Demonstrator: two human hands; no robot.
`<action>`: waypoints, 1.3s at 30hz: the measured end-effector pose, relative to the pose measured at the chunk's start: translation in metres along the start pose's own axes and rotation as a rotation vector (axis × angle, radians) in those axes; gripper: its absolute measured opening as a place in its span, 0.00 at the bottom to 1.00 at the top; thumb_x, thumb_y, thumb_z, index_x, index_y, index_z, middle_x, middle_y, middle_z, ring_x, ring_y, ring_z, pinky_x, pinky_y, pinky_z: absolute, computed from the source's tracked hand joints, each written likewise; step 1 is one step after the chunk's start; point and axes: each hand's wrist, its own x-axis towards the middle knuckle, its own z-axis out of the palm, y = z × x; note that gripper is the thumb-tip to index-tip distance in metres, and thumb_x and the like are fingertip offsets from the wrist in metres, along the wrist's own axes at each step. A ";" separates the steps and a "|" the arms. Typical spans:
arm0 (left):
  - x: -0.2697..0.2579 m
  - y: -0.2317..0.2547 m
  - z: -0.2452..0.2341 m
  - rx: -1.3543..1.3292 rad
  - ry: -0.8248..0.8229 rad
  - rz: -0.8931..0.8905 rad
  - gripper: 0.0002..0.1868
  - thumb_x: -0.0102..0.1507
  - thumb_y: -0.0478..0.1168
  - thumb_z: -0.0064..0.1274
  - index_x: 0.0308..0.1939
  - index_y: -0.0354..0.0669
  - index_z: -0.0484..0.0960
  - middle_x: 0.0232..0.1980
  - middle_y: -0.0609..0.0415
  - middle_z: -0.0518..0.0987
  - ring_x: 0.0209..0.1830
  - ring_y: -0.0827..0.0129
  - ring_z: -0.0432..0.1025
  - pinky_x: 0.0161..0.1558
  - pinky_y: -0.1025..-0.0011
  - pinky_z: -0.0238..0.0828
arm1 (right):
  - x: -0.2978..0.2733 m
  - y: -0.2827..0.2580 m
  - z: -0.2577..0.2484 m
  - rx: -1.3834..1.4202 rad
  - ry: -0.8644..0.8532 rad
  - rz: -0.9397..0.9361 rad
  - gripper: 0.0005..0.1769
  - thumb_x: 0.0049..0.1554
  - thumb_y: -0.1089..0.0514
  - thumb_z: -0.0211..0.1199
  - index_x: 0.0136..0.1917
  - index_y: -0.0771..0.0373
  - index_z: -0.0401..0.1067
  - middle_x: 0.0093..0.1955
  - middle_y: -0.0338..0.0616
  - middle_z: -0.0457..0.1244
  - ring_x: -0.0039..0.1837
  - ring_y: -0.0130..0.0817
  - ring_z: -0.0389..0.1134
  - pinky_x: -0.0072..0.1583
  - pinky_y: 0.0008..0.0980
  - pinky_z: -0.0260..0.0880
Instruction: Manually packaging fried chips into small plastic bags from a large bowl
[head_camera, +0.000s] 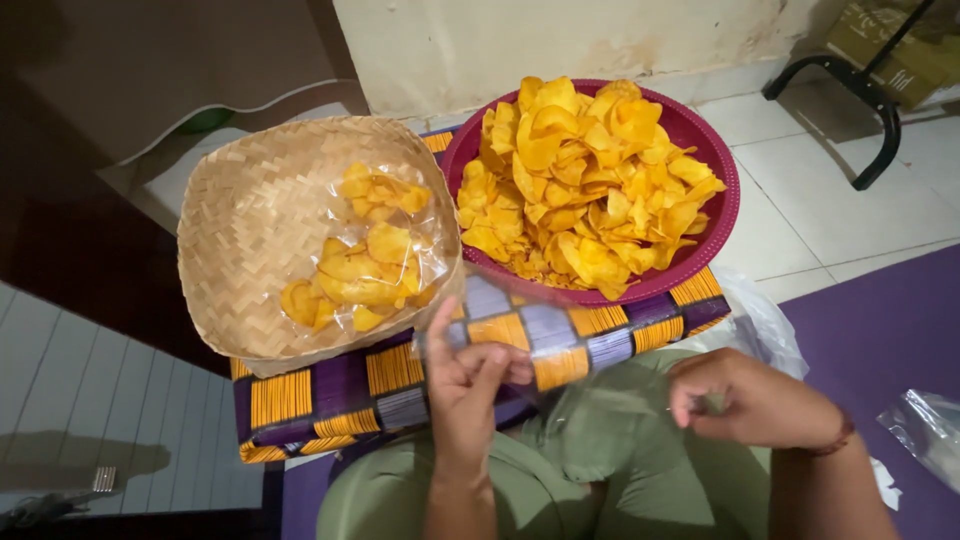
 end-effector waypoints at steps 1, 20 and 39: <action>0.001 0.001 -0.003 -0.002 0.001 -0.001 0.43 0.64 0.26 0.51 0.79 0.35 0.45 0.38 0.43 0.85 0.31 0.65 0.78 0.37 0.74 0.79 | -0.006 0.005 -0.005 0.000 -0.001 0.002 0.08 0.38 0.71 0.70 0.29 0.59 0.78 0.30 0.34 0.71 0.32 0.26 0.69 0.38 0.25 0.71; -0.020 0.022 0.025 1.001 -0.062 0.707 0.12 0.51 0.36 0.68 0.37 0.57 0.91 0.70 0.46 0.68 0.75 0.45 0.55 0.74 0.49 0.55 | -0.097 0.321 0.015 -0.001 0.759 1.212 0.19 0.57 0.58 0.56 0.57 0.68 0.78 0.55 0.51 0.70 0.54 0.44 0.66 0.55 0.39 0.64; -0.003 0.001 0.014 0.268 -0.444 0.079 0.22 0.68 0.25 0.42 0.67 0.25 0.70 0.73 0.38 0.69 0.69 0.56 0.70 0.68 0.66 0.68 | 0.006 0.052 0.018 0.244 1.018 -0.015 0.11 0.65 0.69 0.54 0.61 0.71 0.66 0.57 0.52 0.67 0.57 0.37 0.70 0.63 0.32 0.73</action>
